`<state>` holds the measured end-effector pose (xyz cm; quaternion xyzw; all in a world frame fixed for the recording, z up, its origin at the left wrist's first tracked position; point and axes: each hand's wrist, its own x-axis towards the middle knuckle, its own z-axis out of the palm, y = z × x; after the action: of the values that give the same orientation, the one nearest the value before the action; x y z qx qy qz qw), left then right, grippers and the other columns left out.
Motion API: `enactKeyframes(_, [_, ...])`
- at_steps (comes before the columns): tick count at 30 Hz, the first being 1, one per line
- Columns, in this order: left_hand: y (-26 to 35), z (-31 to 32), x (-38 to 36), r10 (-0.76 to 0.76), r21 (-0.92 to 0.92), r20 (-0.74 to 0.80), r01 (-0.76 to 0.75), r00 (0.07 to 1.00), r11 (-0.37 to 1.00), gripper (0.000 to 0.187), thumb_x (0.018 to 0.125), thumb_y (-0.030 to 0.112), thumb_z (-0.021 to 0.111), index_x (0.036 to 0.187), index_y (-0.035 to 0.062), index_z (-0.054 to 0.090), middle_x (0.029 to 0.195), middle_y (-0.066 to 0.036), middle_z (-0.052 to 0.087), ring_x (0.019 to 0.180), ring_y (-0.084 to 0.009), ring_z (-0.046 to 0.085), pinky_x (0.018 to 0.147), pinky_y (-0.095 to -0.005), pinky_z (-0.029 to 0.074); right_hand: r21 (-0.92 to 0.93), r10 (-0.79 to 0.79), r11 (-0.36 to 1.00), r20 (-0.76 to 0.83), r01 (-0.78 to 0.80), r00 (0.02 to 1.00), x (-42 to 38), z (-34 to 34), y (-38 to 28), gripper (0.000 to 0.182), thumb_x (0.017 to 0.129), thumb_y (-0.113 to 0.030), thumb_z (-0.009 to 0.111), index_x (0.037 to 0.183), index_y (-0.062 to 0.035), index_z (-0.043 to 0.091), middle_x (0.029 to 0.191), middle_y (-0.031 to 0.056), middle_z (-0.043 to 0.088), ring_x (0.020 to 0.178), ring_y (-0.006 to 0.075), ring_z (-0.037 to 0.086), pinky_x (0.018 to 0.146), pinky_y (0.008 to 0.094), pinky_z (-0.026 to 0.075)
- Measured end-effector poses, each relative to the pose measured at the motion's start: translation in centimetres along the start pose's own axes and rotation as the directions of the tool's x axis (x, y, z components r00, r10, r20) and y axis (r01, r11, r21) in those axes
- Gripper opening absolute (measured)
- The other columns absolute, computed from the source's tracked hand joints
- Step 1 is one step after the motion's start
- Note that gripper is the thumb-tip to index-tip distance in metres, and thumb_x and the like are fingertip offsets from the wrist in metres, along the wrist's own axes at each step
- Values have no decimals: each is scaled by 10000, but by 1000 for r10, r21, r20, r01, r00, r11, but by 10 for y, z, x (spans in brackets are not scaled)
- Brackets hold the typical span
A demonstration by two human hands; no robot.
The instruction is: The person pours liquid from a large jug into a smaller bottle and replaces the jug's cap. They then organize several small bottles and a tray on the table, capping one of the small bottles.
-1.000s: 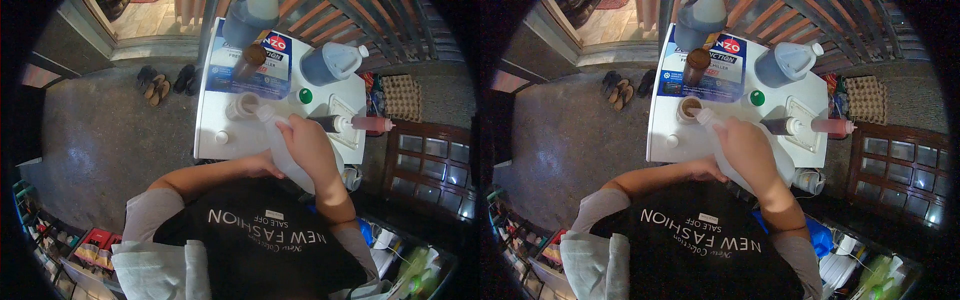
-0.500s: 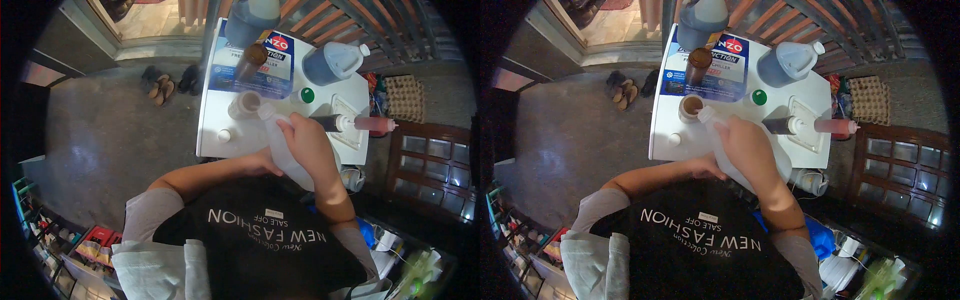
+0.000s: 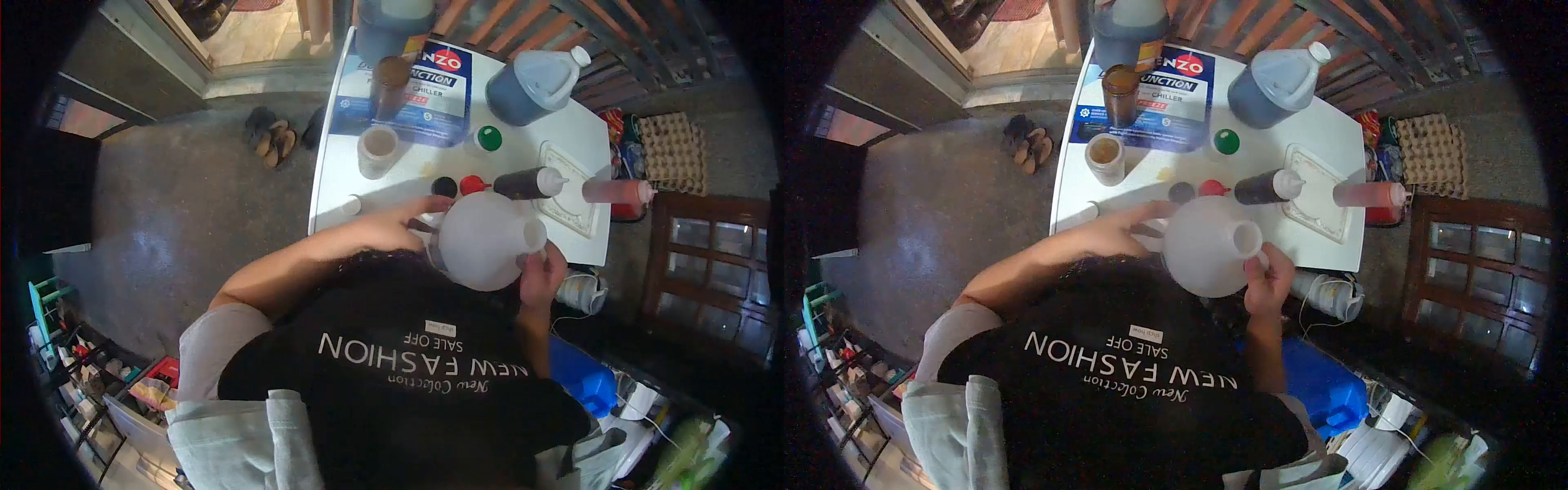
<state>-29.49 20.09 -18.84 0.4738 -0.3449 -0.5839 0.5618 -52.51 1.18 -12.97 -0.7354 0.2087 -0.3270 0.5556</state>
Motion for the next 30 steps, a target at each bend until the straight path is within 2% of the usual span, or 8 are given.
enactKeyframes(3, [-38,-19,32,147,317,35,-150,989,937,712,712,-44,659,1385,53,446,1364,-129,526,1246,-277,534,964,-378,491,110,41,994,-128,-27,991,-12,-17,5,261,902,-181,662,993,64,655,774,10,583,625,87,507,541,233,387])
enactKeyframes(5, [-20,-8,44,165,782,-198,54,966,621,635,721,-24,645,1333,68,502,1352,-142,527,1234,-342,536,975,-379,481,113,15,994,-127,-1,992,-10,-30,1,244,898,-177,658,974,55,654,752,5,576,617,78,495,531,230,370])
enactKeyframes(8, [-29,4,71,513,924,-83,-127,854,361,601,747,70,705,1315,95,511,1320,-166,532,1194,-377,542,981,-416,469,155,16,988,-137,5,990,-12,-49,10,212,892,-174,645,921,36,646,698,-11,547,603,69,476,514,230,335])
enactKeyframes(12, [-23,32,99,525,955,-104,-63,845,291,644,727,90,752,1325,101,516,1327,-168,547,1201,-359,538,989,-503,403,107,12,994,-410,35,912,-6,-51,32,218,884,-192,616,782,1,601,617,-44,465,583,68,431,513,241,276])
enactKeyframes(17, [-39,41,161,338,987,-157,143,928,68,362,899,312,621,1207,128,575,1119,-152,625,1074,-339,611,961,-608,407,61,14,998,-229,0,973,5,-77,60,225,839,-171,583,682,-19,529,641,-51,453,609,66,402,537,255,270])
enactKeyframes(24, [-36,32,168,413,990,-142,123,900,73,245,906,300,608,997,73,626,966,-147,640,978,-336,633,854,-471,500,235,76,972,-192,-30,978,7,-72,52,170,807,-138,570,764,22,606,700,-41,518,666,70,452,608,242,336])
enactKeyframes(26, [-3,38,142,503,956,-241,113,830,271,378,753,173,738,1084,34,619,1032,-173,636,971,-352,629,815,-472,497,238,64,971,-184,-18,981,2,-75,61,172,810,-138,581,792,28,622,718,-34,535,682,72,464,620,241,348])
enactKeyframes(30, [75,50,56,714,929,-208,-93,669,358,420,708,145,753,1086,23,614,1014,-175,639,933,-352,635,816,-440,515,279,131,957,-167,-81,977,-4,-66,56,191,822,-148,617,824,44,626,741,-22,555,710,80,478,633,252,369])
